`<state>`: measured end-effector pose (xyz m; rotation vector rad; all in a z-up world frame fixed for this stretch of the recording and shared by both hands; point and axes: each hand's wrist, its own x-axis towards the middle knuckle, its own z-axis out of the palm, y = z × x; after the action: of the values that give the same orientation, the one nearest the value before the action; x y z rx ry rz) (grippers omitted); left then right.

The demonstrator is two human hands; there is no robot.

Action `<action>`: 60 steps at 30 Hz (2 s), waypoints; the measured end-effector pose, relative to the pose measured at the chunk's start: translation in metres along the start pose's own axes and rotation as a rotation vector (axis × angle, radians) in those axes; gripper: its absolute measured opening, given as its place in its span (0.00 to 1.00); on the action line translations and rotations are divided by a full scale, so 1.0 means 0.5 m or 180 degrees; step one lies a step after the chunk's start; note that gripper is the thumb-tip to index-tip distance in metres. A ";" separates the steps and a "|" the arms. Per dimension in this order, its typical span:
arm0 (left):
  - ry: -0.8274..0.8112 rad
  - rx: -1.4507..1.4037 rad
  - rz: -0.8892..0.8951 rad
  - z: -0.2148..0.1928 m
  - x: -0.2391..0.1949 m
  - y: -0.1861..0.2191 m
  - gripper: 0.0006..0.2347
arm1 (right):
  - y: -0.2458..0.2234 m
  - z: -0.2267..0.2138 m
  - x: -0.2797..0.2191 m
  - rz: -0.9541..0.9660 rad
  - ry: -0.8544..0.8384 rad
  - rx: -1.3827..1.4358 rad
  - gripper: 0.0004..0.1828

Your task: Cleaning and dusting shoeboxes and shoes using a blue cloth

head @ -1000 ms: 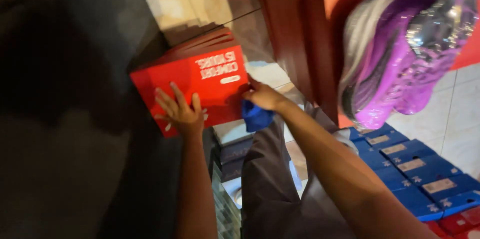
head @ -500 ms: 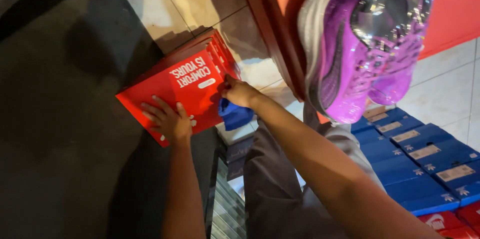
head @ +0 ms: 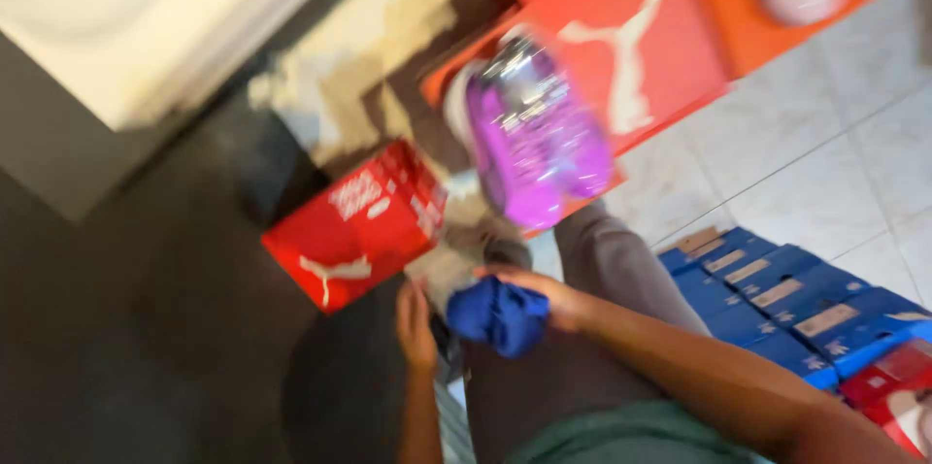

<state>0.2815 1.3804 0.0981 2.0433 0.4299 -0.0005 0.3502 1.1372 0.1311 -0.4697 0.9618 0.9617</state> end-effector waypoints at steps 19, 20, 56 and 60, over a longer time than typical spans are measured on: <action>-0.2204 -0.1431 0.0550 0.226 0.030 0.639 0.28 | -0.157 0.060 -0.632 -0.2710 -0.0015 -0.1742 0.43; -0.2327 -0.1088 0.0516 0.227 0.028 0.661 0.27 | -0.161 0.050 -0.643 -0.2741 0.0131 -0.1746 0.40; -0.4963 -0.0586 -0.0043 1.596 -0.072 1.388 0.15 | -0.892 -0.882 -1.260 -0.4239 0.2069 0.2315 0.39; -0.5174 -0.0193 0.0339 1.722 -0.018 1.585 0.15 | -1.057 -0.905 -1.331 -0.4317 0.2264 0.2372 0.33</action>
<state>0.6657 0.3034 0.3482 1.3920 -0.6853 -1.4173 0.4374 0.2260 0.4291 -0.6623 1.2125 -0.8334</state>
